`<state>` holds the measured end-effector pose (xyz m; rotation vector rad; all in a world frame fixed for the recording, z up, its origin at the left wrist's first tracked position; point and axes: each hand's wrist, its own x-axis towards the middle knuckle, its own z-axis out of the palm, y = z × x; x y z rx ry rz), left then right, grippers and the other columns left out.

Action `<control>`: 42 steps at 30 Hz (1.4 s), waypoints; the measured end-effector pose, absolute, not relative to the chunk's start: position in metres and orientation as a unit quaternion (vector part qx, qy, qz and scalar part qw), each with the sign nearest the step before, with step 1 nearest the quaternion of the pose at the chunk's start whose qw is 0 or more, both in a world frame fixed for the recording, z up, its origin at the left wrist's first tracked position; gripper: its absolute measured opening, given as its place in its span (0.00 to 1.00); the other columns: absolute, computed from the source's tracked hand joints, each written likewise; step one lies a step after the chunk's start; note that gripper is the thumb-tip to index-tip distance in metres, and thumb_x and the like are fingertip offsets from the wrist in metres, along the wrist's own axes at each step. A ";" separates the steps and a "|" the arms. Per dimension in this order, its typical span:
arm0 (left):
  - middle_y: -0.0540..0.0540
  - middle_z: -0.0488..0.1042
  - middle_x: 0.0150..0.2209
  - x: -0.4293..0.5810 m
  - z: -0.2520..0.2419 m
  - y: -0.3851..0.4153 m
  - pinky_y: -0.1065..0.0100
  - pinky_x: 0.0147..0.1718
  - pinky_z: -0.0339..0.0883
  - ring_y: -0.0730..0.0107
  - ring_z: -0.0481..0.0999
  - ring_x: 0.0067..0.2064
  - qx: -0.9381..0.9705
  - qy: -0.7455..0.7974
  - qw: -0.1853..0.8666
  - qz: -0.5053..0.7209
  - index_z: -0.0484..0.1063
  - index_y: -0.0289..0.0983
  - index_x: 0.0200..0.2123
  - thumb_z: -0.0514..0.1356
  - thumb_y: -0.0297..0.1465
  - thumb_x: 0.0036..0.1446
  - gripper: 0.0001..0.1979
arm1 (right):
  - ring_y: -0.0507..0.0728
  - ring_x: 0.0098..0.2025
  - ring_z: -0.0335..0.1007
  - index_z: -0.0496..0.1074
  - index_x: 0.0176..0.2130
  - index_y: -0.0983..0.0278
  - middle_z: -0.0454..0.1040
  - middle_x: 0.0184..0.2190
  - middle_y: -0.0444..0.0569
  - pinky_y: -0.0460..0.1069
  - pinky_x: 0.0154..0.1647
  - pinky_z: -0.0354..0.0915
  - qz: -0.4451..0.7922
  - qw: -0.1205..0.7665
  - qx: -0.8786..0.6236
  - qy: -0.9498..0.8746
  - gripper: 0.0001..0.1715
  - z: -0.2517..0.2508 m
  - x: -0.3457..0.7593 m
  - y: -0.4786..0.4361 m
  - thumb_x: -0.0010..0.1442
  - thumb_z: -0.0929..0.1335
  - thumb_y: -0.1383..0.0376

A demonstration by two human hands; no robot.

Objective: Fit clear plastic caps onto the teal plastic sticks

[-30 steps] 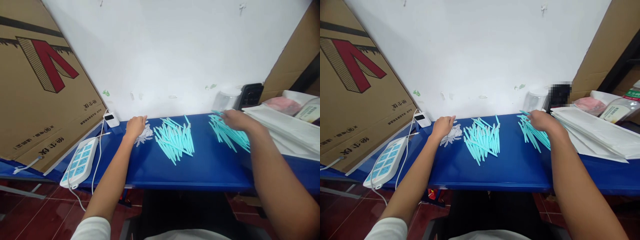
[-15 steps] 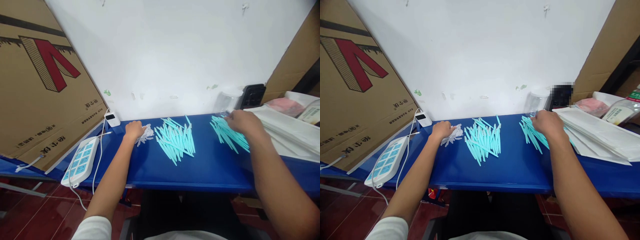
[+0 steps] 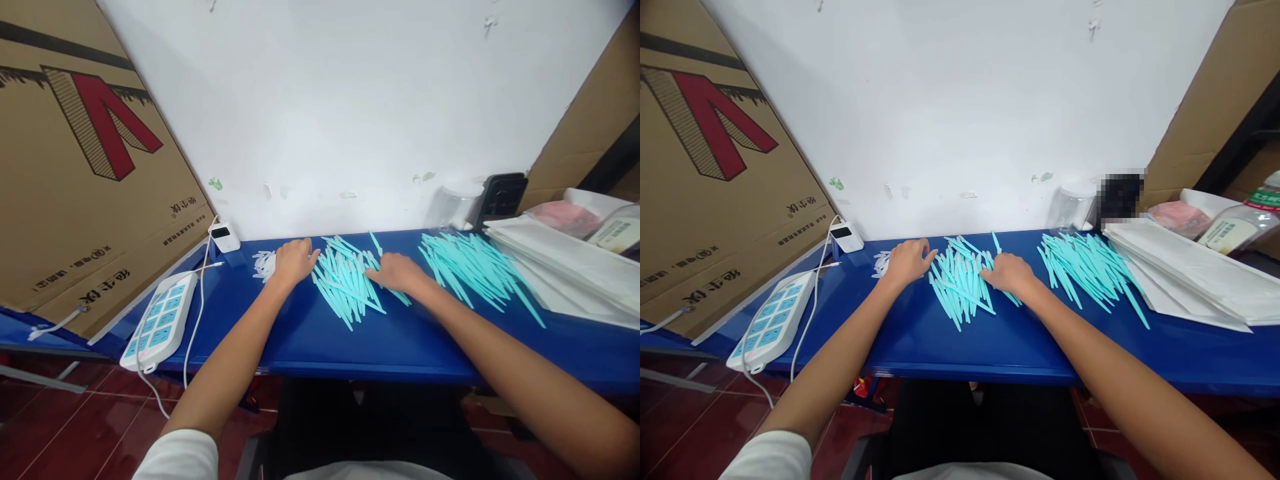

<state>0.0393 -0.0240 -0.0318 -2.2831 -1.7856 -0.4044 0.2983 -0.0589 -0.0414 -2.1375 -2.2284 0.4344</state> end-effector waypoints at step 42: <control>0.51 0.67 0.25 0.086 -0.037 -0.057 0.70 0.23 0.50 0.77 0.55 0.23 -0.818 -0.285 -0.389 -0.314 0.73 0.33 0.33 0.52 0.53 0.68 0.29 | 0.48 0.20 0.51 0.70 0.40 0.65 0.60 0.21 0.39 0.45 0.19 0.51 0.508 0.241 -0.356 -0.747 0.38 -0.027 0.308 -0.078 0.67 0.58 0.35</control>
